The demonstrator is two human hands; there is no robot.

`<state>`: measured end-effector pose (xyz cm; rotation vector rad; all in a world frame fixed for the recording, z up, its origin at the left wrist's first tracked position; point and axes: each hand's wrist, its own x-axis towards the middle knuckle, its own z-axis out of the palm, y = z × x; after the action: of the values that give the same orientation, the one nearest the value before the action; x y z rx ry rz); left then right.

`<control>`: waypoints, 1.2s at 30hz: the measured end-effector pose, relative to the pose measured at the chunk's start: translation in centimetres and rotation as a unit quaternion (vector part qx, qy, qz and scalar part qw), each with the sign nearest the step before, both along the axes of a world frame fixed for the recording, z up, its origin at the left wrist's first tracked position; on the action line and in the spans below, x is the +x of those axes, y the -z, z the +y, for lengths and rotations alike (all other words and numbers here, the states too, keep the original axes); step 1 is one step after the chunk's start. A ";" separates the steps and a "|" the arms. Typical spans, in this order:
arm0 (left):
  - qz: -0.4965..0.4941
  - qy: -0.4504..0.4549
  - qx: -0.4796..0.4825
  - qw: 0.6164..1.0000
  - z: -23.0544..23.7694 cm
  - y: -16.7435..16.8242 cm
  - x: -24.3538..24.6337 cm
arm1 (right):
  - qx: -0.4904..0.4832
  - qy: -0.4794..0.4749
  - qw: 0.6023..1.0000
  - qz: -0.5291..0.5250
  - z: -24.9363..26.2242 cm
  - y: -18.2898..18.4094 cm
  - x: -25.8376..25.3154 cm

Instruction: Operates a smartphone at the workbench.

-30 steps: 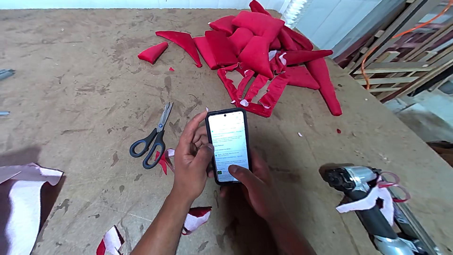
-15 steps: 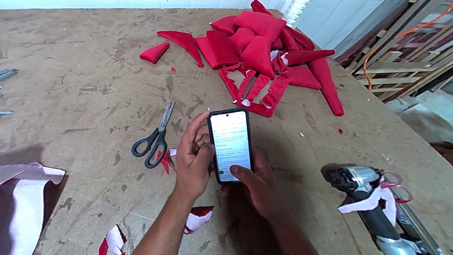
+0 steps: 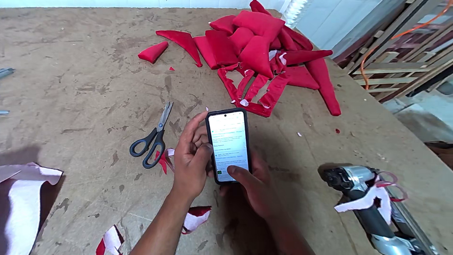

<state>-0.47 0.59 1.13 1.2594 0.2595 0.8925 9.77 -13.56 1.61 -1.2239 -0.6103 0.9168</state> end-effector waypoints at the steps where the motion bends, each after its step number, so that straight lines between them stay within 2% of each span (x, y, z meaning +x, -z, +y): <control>1: -0.001 0.000 0.000 1.000 0.0 0.0 0.1 | -0.001 0.001 1.000 0.003 0.0 0.0 0.0; 36: 0.015 -0.012 0.003 1.000 0.0 -0.1 0.0 | 0.010 -0.005 1.000 -0.012 0.0 0.2 0.0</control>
<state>-0.50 0.54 1.26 1.2776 0.2967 0.8958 9.81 -13.51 1.46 -1.2174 -0.6437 0.9031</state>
